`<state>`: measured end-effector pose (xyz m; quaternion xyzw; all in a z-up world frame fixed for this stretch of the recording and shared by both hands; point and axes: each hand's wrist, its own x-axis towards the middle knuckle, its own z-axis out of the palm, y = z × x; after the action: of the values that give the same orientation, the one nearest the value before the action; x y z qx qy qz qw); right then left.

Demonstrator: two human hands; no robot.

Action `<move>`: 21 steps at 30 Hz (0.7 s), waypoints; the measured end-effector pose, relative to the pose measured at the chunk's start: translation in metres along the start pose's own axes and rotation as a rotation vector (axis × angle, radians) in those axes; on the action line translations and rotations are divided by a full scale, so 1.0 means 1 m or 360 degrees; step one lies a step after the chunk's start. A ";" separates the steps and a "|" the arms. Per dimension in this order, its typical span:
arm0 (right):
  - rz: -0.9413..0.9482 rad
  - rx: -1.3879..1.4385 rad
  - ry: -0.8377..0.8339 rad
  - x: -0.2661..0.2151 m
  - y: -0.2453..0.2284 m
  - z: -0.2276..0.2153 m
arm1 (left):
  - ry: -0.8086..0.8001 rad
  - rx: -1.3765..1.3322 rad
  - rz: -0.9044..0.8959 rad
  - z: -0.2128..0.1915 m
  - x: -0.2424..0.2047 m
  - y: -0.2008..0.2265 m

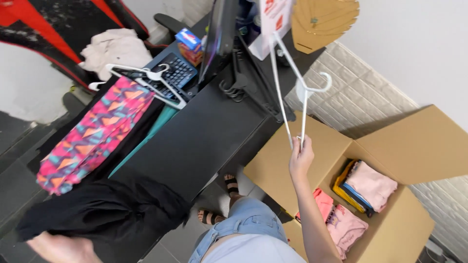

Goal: Folding various clothing items and packing them into a cardboard box for shipping or storage.

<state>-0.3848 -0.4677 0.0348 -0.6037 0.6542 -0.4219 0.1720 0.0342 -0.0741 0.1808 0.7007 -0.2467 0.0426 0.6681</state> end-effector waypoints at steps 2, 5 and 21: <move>-0.0229 0.0067 -0.0103 0.019 -0.019 -0.011 | 0.0030 0.0059 0.0000 0.080 0.043 0.009; -0.0320 0.0348 -0.0321 0.039 -0.028 -0.022 | 0.0394 -0.0175 -0.0694 0.111 0.055 0.012; -0.1223 -0.0723 -0.0117 0.084 0.004 0.069 | 0.0321 -0.0266 -0.0681 0.154 0.025 -0.020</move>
<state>-0.3544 -0.5699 0.0155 -0.8400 0.4519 -0.2790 -0.1111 0.0229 -0.2292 0.1564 0.6715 -0.0274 -0.0505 0.7388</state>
